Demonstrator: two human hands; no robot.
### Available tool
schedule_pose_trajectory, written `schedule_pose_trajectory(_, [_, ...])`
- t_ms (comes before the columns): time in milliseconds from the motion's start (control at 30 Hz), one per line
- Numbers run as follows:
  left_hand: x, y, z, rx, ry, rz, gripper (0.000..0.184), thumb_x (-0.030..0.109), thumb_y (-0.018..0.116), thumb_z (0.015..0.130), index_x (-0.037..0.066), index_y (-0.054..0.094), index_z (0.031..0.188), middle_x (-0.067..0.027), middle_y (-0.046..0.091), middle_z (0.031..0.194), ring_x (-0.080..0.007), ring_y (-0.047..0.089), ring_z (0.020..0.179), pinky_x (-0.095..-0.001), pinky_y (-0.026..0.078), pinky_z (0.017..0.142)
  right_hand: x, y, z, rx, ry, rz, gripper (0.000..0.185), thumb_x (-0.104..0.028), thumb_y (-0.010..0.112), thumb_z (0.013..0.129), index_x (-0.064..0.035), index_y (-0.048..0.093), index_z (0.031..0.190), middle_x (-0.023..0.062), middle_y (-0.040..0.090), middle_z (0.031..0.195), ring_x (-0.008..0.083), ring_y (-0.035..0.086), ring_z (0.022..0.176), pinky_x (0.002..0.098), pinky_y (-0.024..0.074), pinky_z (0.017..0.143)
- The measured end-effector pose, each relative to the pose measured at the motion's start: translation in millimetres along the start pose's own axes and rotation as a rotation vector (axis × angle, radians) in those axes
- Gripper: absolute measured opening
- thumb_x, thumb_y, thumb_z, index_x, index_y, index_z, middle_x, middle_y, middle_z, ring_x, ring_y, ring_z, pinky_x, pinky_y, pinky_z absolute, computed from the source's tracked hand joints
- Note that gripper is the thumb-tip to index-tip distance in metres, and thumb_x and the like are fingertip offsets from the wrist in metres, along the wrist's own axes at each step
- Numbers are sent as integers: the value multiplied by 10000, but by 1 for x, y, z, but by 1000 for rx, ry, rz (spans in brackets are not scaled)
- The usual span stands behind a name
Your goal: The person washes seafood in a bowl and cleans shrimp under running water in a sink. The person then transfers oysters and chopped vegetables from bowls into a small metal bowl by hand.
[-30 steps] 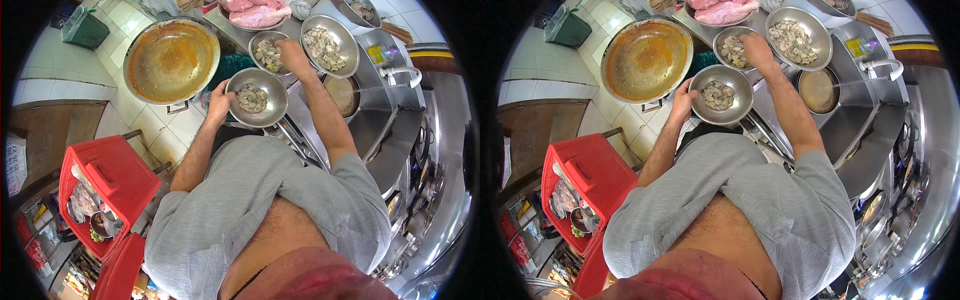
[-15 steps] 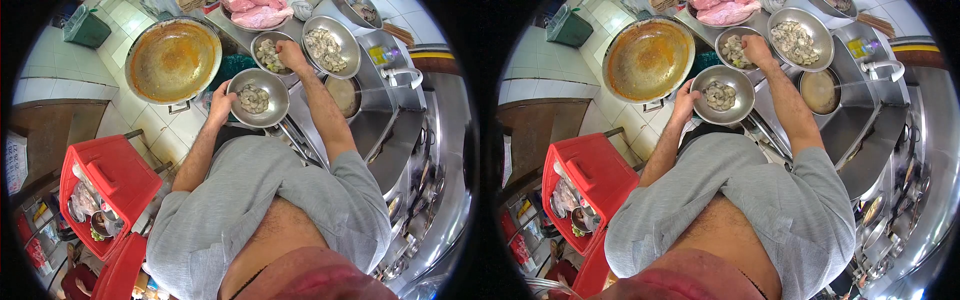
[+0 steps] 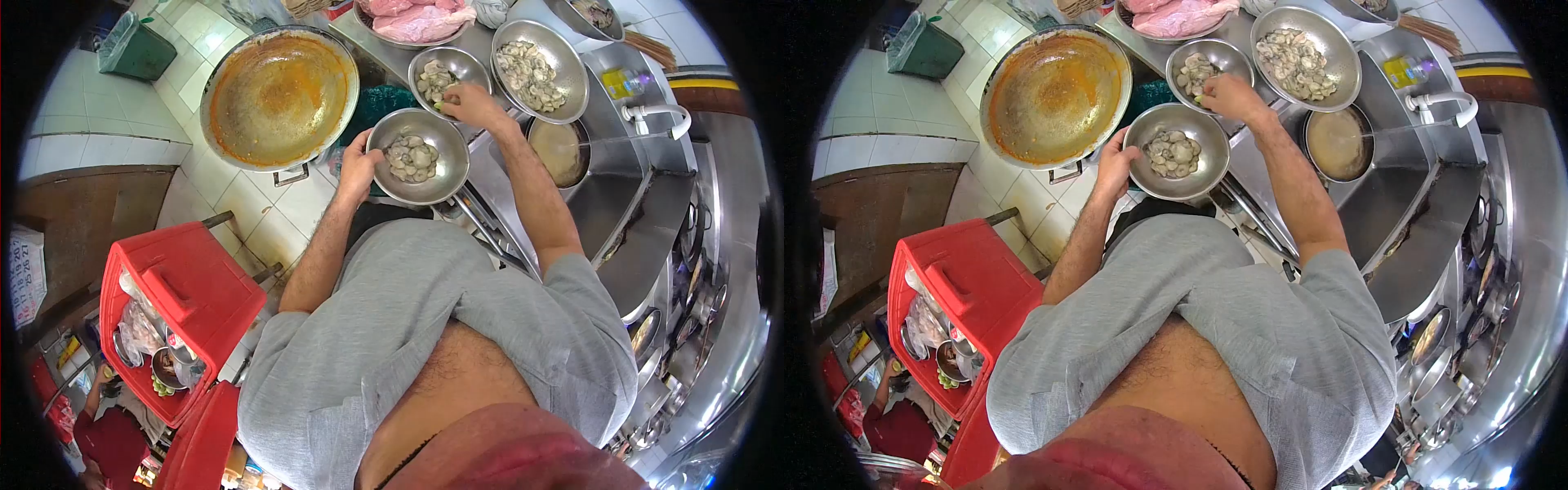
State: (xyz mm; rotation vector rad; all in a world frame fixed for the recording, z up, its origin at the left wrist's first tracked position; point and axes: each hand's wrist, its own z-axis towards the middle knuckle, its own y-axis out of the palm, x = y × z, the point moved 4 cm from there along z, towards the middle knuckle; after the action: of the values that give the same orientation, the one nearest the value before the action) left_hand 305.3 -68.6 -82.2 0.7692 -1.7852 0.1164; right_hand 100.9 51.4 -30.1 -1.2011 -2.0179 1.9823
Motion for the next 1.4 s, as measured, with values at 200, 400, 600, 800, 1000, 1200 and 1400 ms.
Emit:
schedule_pose_trajectory(200, [-4,-1,0,19,13,-4,500,-60,444,654,-21,469,1152,-100,558,1032,-170,533,911,-264,431,798,1,1,7,-186,-53,30,243,-125,574,670,-8,614,879,178,617,801,288,593,737,350,460,687])
schedule_pose_trajectory(400, [-3,1,0,22,-9,-39,486,-62,450,650,-20,480,1134,-97,561,1025,-169,535,912,-266,426,804,3,0,9,-129,-38,42,210,-94,565,650,-8,602,838,148,619,760,248,592,711,341,454,656])
schedule_pose_trajectory(600, [-3,1,0,53,-37,-42,477,-72,452,643,-21,490,1116,-95,565,1014,-171,534,912,-263,417,812,6,6,14,-242,-17,29,194,-111,572,642,-34,615,815,134,621,743,233,598,723,335,450,651])
schedule_pose_trajectory(800, [-6,0,3,50,-24,-16,502,-55,445,656,-13,463,1156,-110,554,1035,-182,540,904,-272,445,775,0,5,9,-230,-162,256,146,-94,535,685,-19,596,795,104,614,702,190,591,695,327,450,639])
schedule_pose_trajectory(1000, [2,4,1,63,-30,-16,499,-62,448,647,-18,469,1144,-104,553,1035,-175,531,919,-267,428,795,-30,-16,-20,-188,-237,373,182,-55,567,723,-26,619,896,53,582,792,126,543,722,255,433,652])
schedule_pose_trajectory(1200, [-4,2,6,50,-45,-33,502,-71,451,638,-23,472,1137,-96,548,1048,-171,522,935,-264,409,824,-43,-23,-29,-57,-156,421,229,-79,600,715,-25,615,937,92,609,809,165,579,750,276,460,683])
schedule_pose_trajectory(1400, [-4,2,3,47,-37,-43,502,-73,449,640,-15,474,1138,-94,552,1041,-170,523,935,-262,409,824,15,-14,42,280,-10,110,296,-78,603,661,-27,605,953,158,617,853,276,595,807,343,465,737])
